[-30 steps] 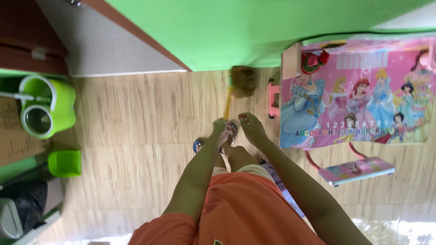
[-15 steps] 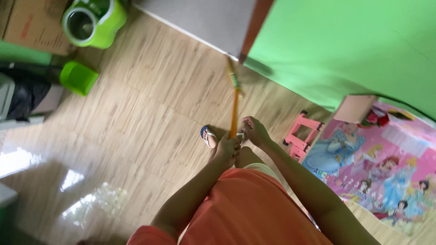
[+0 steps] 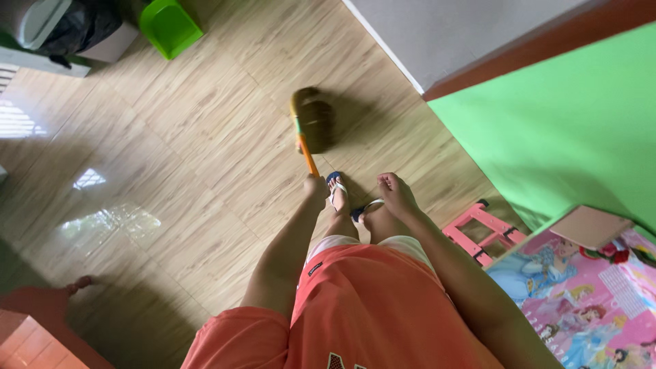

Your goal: The person sweeps a tiled floor using a broom and a dustpan. They gather debris into a pile and then sweep it into the dustpan.

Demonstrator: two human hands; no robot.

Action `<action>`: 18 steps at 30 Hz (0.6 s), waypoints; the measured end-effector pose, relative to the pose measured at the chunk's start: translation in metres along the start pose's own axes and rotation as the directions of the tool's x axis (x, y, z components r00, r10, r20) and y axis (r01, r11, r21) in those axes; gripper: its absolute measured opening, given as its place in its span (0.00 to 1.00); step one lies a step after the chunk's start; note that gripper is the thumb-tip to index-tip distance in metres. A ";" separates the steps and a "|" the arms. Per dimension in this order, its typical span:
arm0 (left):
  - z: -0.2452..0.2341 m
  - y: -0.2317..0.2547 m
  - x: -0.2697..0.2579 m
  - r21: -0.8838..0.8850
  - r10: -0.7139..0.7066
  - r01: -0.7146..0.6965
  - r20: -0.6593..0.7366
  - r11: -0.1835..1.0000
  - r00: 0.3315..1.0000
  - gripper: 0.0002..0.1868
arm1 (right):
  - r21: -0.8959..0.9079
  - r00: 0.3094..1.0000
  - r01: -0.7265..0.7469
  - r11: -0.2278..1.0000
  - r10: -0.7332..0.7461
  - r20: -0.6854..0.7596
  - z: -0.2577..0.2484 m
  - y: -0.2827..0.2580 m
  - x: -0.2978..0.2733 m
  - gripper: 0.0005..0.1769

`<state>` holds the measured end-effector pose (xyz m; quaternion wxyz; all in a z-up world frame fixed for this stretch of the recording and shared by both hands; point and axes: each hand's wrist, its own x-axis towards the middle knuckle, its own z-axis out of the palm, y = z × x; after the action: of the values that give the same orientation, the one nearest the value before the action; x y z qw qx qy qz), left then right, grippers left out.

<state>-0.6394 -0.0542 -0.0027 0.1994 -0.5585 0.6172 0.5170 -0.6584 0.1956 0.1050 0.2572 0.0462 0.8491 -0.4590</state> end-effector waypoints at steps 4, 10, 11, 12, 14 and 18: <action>-0.025 0.010 -0.047 -0.119 -0.044 0.055 0.092 0.991 0.995 0.29 | -0.013 0.998 0.051 0.999 -0.050 0.037 0.028 0.000 0.023 0.15; -0.060 0.009 -0.099 -0.396 -0.087 0.239 0.365 0.887 0.927 0.32 | -0.074 0.973 0.159 0.985 -0.143 0.184 0.041 -0.009 0.075 0.13; -0.067 0.003 -0.088 -0.460 -0.058 0.277 0.434 0.844 0.899 0.30 | -0.082 0.966 0.161 0.983 -0.140 0.219 0.039 -0.013 0.082 0.13; -0.072 -0.005 -0.075 -0.517 -0.020 0.315 0.497 0.796 0.867 0.27 | -0.072 0.961 0.159 0.985 -0.138 0.240 0.039 -0.019 0.088 0.12; -0.068 -0.019 -0.052 -0.549 -0.051 0.361 0.499 0.754 0.865 0.19 | -0.062 0.950 0.156 0.986 -0.133 0.281 0.032 -0.036 0.103 0.12; -0.045 -0.026 -0.022 -0.461 -0.224 0.363 0.329 0.810 0.918 0.11 | -0.185 0.904 0.292 0.938 -0.208 0.373 -0.005 -0.067 0.120 0.13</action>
<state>-0.5949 -0.0779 0.0218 0.2002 -0.6079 0.3311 0.6934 -0.7852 0.1419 0.1006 0.3453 -0.1764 0.8376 -0.3847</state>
